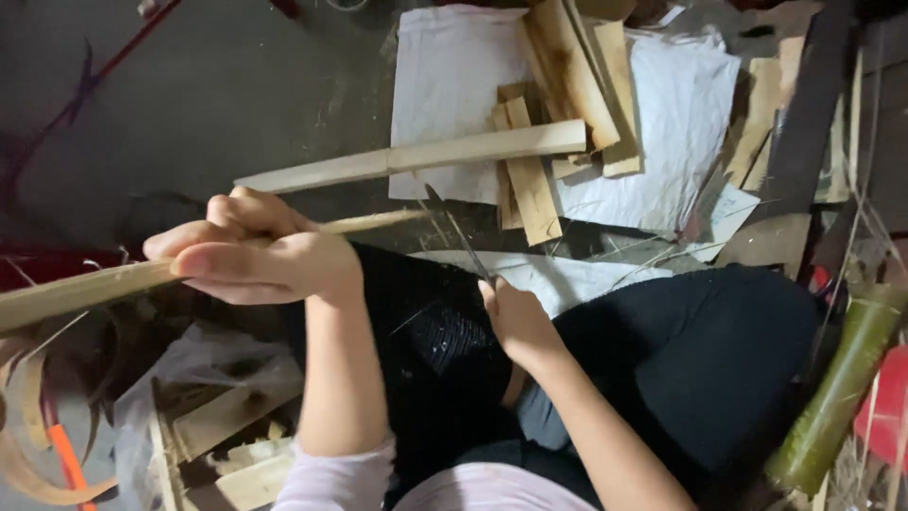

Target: Shaving and trimming a thin strip of wood using a sickle-like hand tool while sitting on the floor.

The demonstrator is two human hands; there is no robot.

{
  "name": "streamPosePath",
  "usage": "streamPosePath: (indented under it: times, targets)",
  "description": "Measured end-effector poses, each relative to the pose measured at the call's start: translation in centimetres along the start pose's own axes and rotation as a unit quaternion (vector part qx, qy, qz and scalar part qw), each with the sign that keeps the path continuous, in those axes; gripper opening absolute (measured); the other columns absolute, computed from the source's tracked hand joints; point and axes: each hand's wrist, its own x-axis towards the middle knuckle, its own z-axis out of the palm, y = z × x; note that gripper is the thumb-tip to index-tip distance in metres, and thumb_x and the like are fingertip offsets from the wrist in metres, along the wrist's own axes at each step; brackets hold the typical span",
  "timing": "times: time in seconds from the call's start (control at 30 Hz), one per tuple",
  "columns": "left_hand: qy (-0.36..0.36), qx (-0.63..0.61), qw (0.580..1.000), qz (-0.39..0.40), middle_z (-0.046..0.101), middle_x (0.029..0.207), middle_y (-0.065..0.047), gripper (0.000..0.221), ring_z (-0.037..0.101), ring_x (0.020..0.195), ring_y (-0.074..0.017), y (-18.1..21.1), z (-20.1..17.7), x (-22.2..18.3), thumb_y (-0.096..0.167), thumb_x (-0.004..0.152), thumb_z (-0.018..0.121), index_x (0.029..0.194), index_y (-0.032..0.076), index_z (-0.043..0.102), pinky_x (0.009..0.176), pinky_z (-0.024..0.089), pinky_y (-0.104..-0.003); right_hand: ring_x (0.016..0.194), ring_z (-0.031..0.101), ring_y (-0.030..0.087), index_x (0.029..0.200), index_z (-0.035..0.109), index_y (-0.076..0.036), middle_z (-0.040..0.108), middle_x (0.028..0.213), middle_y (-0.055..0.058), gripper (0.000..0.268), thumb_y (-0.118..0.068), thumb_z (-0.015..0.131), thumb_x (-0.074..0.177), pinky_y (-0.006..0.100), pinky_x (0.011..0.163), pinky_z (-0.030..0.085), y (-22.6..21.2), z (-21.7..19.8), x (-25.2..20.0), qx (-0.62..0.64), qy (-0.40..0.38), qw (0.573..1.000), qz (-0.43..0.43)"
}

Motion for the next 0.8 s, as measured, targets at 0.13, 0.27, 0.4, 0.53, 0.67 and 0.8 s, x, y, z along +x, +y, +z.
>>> streamPosePath:
  times: [0.13, 0.27, 0.4, 0.53, 0.67, 0.8]
  targets:
    - [0.01, 0.031, 0.998, 0.061, 0.021, 0.072, 0.006, 0.029, 0.017, 0.048, -0.0046, -0.4, -4.9, 1.5, 0.033, 0.11, 0.036, 0.088, 0.015, 0.042, 0.041, 0.014, -0.025, 0.059, 0.069, 0.035, 0.087, 0.063, 0.0, 0.072, 0.069, 0.016, 0.041, -0.036, 0.052, 0.105, 0.045, 0.06, 0.054, -1.6, -3.6, -3.9, 0.014, 0.08, 0.996, -0.021]
    - [0.035, 0.152, 0.988, 0.003, 0.027, 0.062, -0.002, 0.047, 0.018, 0.041, -0.0106, 3.3, -11.5, 3.5, 0.059, 0.103, 0.027, 0.092, 0.016, 0.04, 0.036, 0.017, -0.03, 0.033, 0.034, 0.01, 0.09, 0.071, -0.002, 0.036, 0.048, -0.004, 0.034, -0.028, 0.055, 0.104, 0.028, 0.03, 0.026, 0.0, -7.6, -5.6, 0.324, -0.001, 0.944, 0.056]
    - [0.112, 0.045, 0.983, -0.141, 0.03, 0.063, -0.002, 0.049, 0.033, 0.042, -0.0143, 5.9, -13.1, 2.8, 0.063, 0.094, 0.04, 0.098, 0.014, 0.041, 0.038, 0.026, -0.028, 0.032, 0.03, 0.009, 0.107, 0.075, 0.008, 0.037, 0.044, -0.002, 0.042, -0.028, 0.052, 0.103, 0.025, 0.03, 0.027, -1.2, -9.4, -7.7, 0.354, 0.002, 0.935, -0.017]
    - [0.089, -0.054, 0.965, -0.24, 0.038, 0.06, 0.003, 0.04, 0.041, 0.043, -0.0121, 6.1, -13.3, 0.0, 0.052, 0.101, 0.035, 0.097, 0.016, 0.05, 0.038, 0.029, -0.027, 0.032, 0.028, 0.007, 0.132, 0.066, 0.008, 0.033, 0.046, -0.004, 0.059, -0.038, 0.054, 0.097, 0.023, 0.029, 0.025, -1.8, -9.8, -8.0, 0.367, 0.009, 0.93, 0.0]
    - [0.135, -0.073, 0.918, -0.366, 0.037, 0.055, 0.007, 0.036, 0.041, 0.042, -0.0087, 5.9, -12.9, -3.5, 0.049, 0.104, 0.021, 0.088, 0.022, 0.039, 0.041, 0.026, -0.024, 0.034, 0.032, 0.008, 0.143, 0.058, 0.001, 0.038, 0.049, -0.001, 0.059, -0.038, 0.053, 0.099, 0.025, 0.031, 0.026, -0.4, -10.1, -6.9, 0.395, 0.003, 0.918, 0.034]
    - [0.137, -0.023, 0.858, -0.494, 0.048, 0.065, -0.01, 0.04, 0.062, 0.062, -0.0305, 5.9, -14.7, -8.4, 0.055, 0.105, 0.031, 0.095, 0.02, 0.047, 0.067, 0.051, -0.038, 0.021, 0.032, 0.016, 0.059, 0.053, 0.001, 0.027, 0.036, 0.002, 0.055, -0.024, 0.053, 0.108, 0.029, 0.024, 0.034, 2.2, -10.3, -5.6, 0.399, 0.06, 0.915, 0.0]
